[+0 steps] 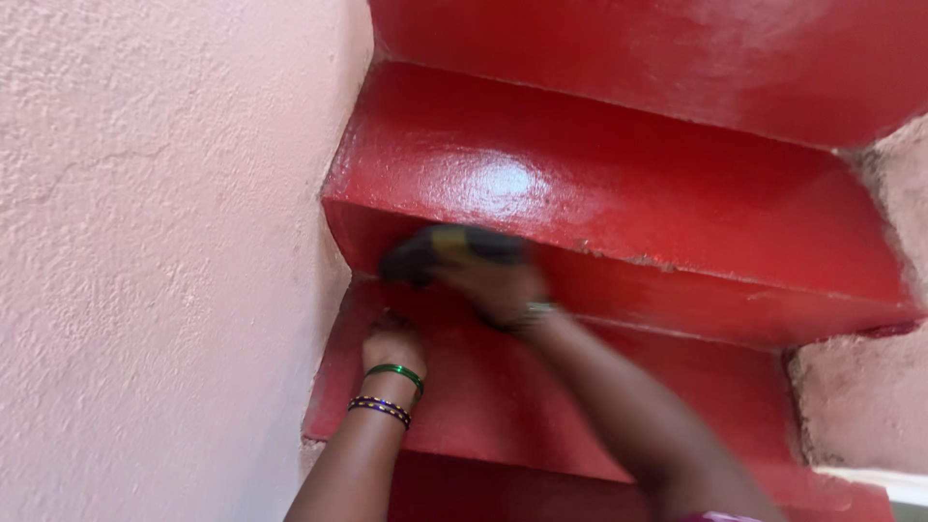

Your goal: The person wipes the red steps of a staircase with a cloth, periodically dipping the cloth into a bucket of water and wringing it out by hand.

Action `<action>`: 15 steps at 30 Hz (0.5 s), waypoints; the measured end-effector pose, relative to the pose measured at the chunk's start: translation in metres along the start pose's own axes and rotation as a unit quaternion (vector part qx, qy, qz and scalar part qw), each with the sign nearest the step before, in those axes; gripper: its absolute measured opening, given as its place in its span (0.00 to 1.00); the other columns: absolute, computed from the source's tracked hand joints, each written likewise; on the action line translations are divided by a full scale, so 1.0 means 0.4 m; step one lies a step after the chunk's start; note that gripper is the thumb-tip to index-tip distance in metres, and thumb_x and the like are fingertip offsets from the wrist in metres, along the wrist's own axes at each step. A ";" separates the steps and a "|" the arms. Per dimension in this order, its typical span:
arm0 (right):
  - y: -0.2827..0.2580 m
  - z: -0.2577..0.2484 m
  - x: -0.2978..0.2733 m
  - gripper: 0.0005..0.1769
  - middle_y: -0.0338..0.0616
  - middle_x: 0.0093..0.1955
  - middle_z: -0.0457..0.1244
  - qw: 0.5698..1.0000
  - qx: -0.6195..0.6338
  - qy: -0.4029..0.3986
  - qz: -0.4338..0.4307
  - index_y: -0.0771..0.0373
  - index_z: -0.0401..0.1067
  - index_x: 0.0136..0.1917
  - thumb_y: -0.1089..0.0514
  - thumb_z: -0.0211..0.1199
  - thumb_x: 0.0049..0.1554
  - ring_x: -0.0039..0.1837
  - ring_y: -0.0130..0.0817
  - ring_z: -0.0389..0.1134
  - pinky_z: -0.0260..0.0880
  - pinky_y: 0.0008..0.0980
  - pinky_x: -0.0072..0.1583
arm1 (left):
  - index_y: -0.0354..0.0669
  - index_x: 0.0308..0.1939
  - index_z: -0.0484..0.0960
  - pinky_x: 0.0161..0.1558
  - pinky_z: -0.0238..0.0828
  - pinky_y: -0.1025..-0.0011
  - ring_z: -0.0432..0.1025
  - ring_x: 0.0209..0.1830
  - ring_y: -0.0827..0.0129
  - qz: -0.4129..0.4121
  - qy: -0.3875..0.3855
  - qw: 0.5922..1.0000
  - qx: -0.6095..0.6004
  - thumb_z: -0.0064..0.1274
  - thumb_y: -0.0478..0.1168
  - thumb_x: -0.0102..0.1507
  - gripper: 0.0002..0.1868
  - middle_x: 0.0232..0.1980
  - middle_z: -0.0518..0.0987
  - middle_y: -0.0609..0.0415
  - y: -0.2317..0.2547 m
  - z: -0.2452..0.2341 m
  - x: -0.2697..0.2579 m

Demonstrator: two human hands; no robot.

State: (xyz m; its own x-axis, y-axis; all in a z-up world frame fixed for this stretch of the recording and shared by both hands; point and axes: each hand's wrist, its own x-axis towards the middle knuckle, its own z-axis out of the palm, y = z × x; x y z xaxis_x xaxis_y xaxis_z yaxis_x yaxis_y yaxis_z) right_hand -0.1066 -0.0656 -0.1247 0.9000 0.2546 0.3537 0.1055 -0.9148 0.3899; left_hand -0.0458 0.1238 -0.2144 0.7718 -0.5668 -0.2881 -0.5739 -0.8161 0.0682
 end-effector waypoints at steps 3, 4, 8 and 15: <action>0.124 -0.159 -0.185 0.23 0.33 0.74 0.57 0.883 0.084 -0.342 0.310 0.30 0.69 0.67 0.42 0.60 0.58 0.59 0.41 0.69 0.73 0.48 0.58 | 0.34 0.63 0.75 0.54 0.78 0.61 0.72 0.64 0.51 -0.004 0.014 1.000 -0.002 0.56 0.39 0.63 0.25 0.68 0.73 0.38 -0.025 -0.027 -0.022; 0.133 -0.204 -0.235 0.28 0.40 0.70 0.59 0.899 0.034 -0.201 0.388 0.38 0.71 0.66 0.34 0.63 0.54 0.60 0.47 0.68 0.71 0.51 0.57 | 0.35 0.63 0.73 0.55 0.77 0.61 0.72 0.63 0.52 0.019 0.022 1.000 0.003 0.60 0.41 0.59 0.30 0.68 0.72 0.39 -0.035 -0.047 -0.042; 0.090 -0.246 -0.215 0.33 0.44 0.71 0.58 0.899 -0.286 0.019 0.331 0.35 0.72 0.61 0.31 0.68 0.42 0.65 0.70 0.65 0.69 0.65 0.59 | 0.40 0.61 0.73 0.58 0.74 0.56 0.72 0.62 0.50 0.013 -0.044 0.994 -0.102 0.67 0.52 0.55 0.36 0.64 0.75 0.42 -0.068 -0.139 -0.077; -0.127 -0.026 0.174 0.28 0.50 0.67 0.63 0.988 0.087 0.046 0.118 0.48 0.66 0.70 0.50 0.58 0.56 0.64 0.47 0.68 0.72 0.47 0.62 | 0.36 0.60 0.73 0.64 0.65 0.49 0.69 0.62 0.42 0.002 0.474 0.792 -0.385 0.56 0.42 0.67 0.20 0.58 0.76 0.37 -0.008 -0.206 -0.017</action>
State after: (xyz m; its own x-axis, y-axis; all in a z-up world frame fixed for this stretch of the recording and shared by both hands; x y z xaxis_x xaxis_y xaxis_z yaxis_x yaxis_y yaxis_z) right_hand -0.0538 0.0017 -0.1109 0.8664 0.0475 0.4970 -0.0244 -0.9902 0.1372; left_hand -0.0267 0.1210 -0.1341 0.8387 -0.1016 0.5350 -0.5214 -0.4333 0.7351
